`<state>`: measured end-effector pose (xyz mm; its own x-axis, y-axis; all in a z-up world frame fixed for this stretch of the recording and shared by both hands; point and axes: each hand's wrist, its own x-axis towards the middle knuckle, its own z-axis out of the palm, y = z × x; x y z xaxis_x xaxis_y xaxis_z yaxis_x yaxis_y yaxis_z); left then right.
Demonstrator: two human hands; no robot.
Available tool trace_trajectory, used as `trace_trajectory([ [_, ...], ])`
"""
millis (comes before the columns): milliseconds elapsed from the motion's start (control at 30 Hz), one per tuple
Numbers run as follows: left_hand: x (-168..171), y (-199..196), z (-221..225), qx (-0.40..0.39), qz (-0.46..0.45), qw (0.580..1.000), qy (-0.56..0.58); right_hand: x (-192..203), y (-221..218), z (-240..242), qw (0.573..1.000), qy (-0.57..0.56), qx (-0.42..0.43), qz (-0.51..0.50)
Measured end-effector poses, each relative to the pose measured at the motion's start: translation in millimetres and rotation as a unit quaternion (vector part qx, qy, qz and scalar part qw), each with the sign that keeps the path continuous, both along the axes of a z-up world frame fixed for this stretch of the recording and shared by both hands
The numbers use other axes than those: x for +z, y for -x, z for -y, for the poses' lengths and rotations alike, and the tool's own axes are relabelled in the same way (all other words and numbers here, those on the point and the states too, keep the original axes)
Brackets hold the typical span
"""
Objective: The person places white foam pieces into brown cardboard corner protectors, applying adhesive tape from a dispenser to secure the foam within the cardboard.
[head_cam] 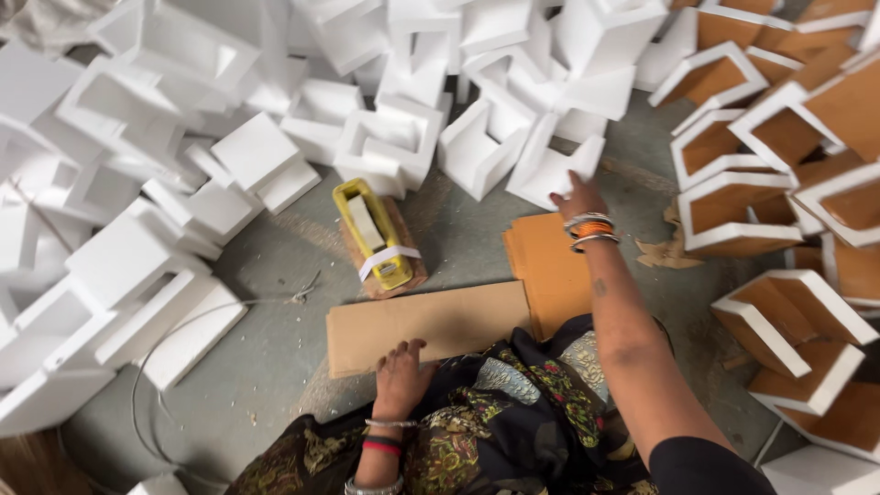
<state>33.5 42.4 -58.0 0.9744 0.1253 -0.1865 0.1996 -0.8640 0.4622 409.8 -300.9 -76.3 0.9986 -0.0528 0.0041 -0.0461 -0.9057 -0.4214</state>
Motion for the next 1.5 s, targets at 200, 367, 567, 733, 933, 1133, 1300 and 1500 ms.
trace_trajectory([
  [200,-39.4,-13.3,-64.1,0.179,0.061,0.981,-0.045,20.9,53.8,23.3,0.950,-0.065,-0.058,0.299],
  [367,-78.7,-17.7,-98.3,0.291,0.030,0.953,-0.085,75.8,179.1,-17.9,0.970,-0.169,0.068,0.160],
  [567,-102.2,-11.1,-99.5,0.293,-0.043,0.954,-0.035,82.8,291.7,-91.6,0.960,-0.087,0.244,0.108],
  [733,-92.6,-6.0,-97.0,0.294,-0.037,0.955,0.013,79.9,315.3,-125.1,0.966,0.048,0.252,-0.039],
  [933,-64.4,-4.3,-95.1,0.307,-0.019,0.951,0.004,78.9,336.0,-131.3,0.950,0.071,0.304,0.002],
  [1133,-22.9,-1.8,-84.3,0.337,0.042,0.940,0.027,67.8,340.7,-145.4,0.940,0.104,0.324,0.017],
  [1300,21.5,-1.5,-17.2,0.194,0.001,0.960,0.203,65.3,341.0,-147.6,0.931,0.090,0.351,0.039],
  [1500,-5.1,-6.5,-8.2,0.160,0.104,0.978,0.083,79.4,352.2,-152.6,0.921,0.058,0.383,0.042],
])
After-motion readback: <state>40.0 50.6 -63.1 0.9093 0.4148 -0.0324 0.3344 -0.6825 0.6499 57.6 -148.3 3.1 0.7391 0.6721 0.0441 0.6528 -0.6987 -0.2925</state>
